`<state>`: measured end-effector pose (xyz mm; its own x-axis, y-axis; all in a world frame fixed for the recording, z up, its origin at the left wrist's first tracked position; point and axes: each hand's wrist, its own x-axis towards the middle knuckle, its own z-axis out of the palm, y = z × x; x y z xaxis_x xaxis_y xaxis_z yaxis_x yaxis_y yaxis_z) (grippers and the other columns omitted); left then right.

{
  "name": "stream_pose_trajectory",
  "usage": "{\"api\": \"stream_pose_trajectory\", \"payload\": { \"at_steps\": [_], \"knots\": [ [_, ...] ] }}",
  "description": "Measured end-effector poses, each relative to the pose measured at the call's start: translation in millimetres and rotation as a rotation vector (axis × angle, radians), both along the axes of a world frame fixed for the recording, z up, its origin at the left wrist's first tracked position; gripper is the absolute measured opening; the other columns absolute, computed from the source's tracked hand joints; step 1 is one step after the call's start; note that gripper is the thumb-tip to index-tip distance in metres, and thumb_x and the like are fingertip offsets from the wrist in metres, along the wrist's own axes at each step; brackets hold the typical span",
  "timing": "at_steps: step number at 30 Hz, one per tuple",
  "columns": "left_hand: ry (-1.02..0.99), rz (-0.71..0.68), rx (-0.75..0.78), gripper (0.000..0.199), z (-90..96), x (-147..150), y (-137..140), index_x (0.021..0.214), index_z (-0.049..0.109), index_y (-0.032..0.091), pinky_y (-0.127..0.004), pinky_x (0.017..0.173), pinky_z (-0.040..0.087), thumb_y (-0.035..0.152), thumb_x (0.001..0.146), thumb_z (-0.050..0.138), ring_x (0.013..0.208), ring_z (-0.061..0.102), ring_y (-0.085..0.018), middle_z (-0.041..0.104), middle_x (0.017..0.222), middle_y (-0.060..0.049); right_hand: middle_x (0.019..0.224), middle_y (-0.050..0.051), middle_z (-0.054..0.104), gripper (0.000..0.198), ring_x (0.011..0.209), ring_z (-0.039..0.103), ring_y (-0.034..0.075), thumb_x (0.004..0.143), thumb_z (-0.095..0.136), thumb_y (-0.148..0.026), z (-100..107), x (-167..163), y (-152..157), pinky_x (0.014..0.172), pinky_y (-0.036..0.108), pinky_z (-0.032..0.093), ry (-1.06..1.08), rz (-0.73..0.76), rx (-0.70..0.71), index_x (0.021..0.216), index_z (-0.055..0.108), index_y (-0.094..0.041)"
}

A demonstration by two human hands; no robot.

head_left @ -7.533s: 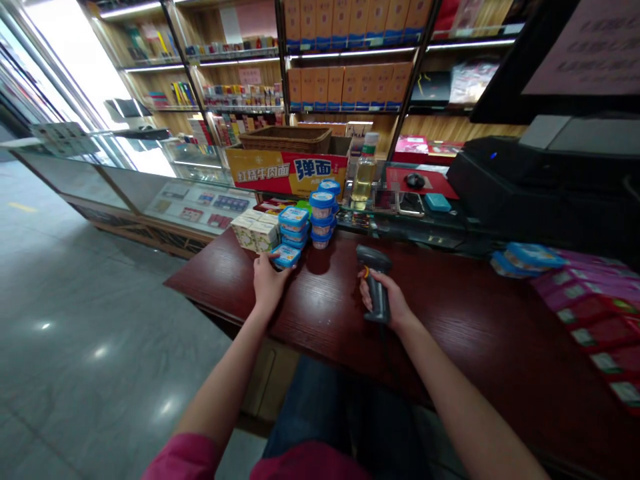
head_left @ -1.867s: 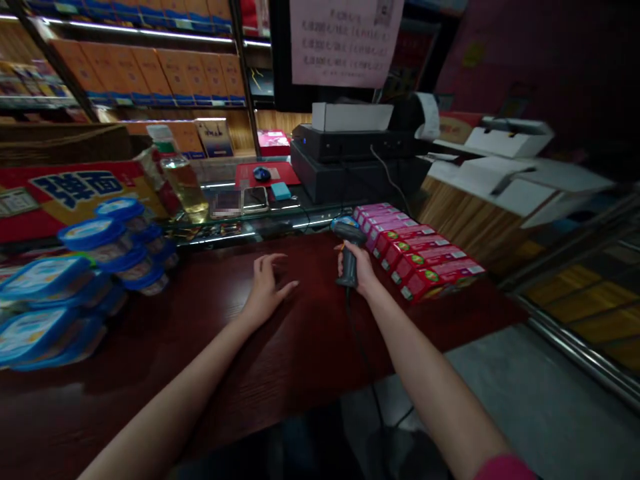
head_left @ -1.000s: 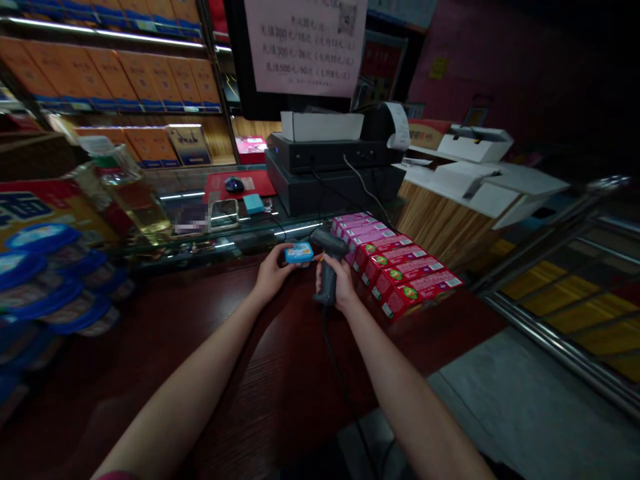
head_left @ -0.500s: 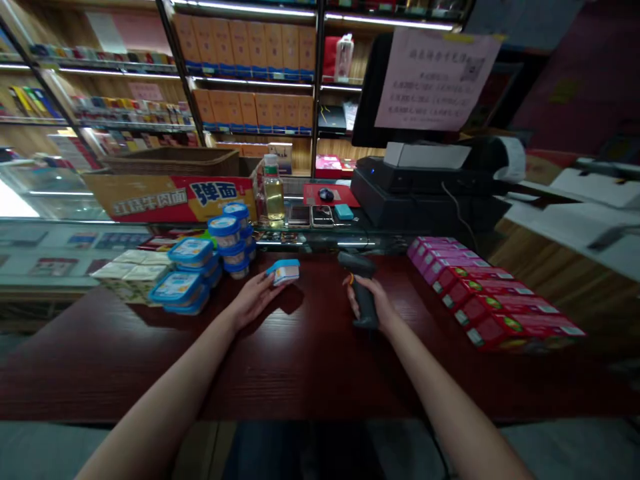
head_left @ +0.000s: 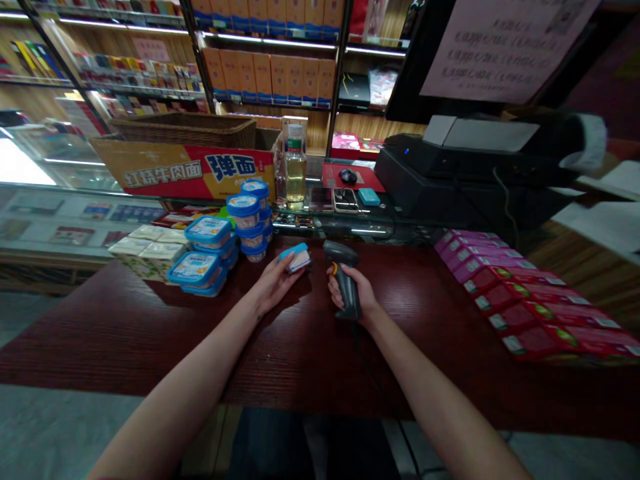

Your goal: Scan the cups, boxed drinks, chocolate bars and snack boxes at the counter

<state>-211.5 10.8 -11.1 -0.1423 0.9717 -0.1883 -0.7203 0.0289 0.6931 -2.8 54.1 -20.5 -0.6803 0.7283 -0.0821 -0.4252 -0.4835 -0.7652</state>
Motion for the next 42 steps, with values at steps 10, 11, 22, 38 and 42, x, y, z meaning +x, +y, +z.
{"api": "stream_pose_trajectory", "payload": {
  "at_steps": [10, 11, 22, 38, 42],
  "knots": [
    [-0.013, -0.033, 0.045, 0.020, -1.0, -2, 6, 0.114, 0.073, 0.013, -0.027, 0.099, 0.059, 0.020, 0.097, 0.065, 0.103, 0.074, -0.017, 0.078, 0.111, -0.009, 0.060, -0.004, 0.057, 0.028, 0.039, 0.046, 0.011, 0.090, 0.062, -0.045, 3, 2, -10, 0.033, 0.021, 0.039, 0.004, 0.073, 0.042, 0.096, 0.062, -0.018],
    [-0.020, -0.038, 0.047, 0.020, -0.7, -3, 6, 0.115, 0.072, 0.014, -0.027, 0.097, 0.060, 0.020, 0.097, 0.064, 0.102, 0.074, -0.017, 0.078, 0.111, -0.008, 0.060, -0.004, 0.057, 0.028, 0.039, 0.046, 0.011, 0.090, 0.062, -0.045, 3, 3, -10, 0.033, 0.021, 0.039, 0.004, 0.074, 0.043, 0.096, 0.062, -0.018],
    [-0.105, -0.075, -0.027, 0.033, 9.3, -15, -1, 0.122, 0.067, 0.010, -0.026, 0.079, 0.062, 0.034, 0.105, 0.051, 0.092, 0.075, -0.019, 0.077, 0.105, -0.013, 0.061, -0.005, 0.059, 0.029, 0.037, 0.051, 0.012, 0.089, 0.065, -0.046, -3, 0, -11, 0.031, 0.021, 0.040, -0.026, 0.085, 0.062, 0.096, 0.061, -0.018],
    [-0.056, -0.037, 0.002, 0.031, 10.0, -15, -3, 0.114, 0.067, 0.013, -0.025, 0.086, 0.061, 0.040, 0.101, 0.059, 0.096, 0.074, -0.017, 0.077, 0.107, -0.011, 0.059, -0.003, 0.059, 0.031, 0.035, 0.047, 0.011, 0.087, 0.066, -0.047, -1, 5, -15, 0.030, 0.021, 0.039, -0.097, 0.068, 0.022, 0.093, 0.063, -0.017],
    [0.179, 0.038, 0.083, 0.035, 11.6, -10, -19, 0.116, 0.067, 0.015, -0.032, 0.096, 0.058, 0.029, 0.086, 0.078, 0.096, 0.073, -0.018, 0.076, 0.105, -0.008, 0.060, -0.002, 0.059, 0.030, 0.039, 0.048, 0.011, 0.087, 0.065, -0.046, 3, 11, -14, 0.032, 0.021, 0.039, -0.123, 0.068, -0.004, 0.093, 0.063, -0.017]
  ]
}}
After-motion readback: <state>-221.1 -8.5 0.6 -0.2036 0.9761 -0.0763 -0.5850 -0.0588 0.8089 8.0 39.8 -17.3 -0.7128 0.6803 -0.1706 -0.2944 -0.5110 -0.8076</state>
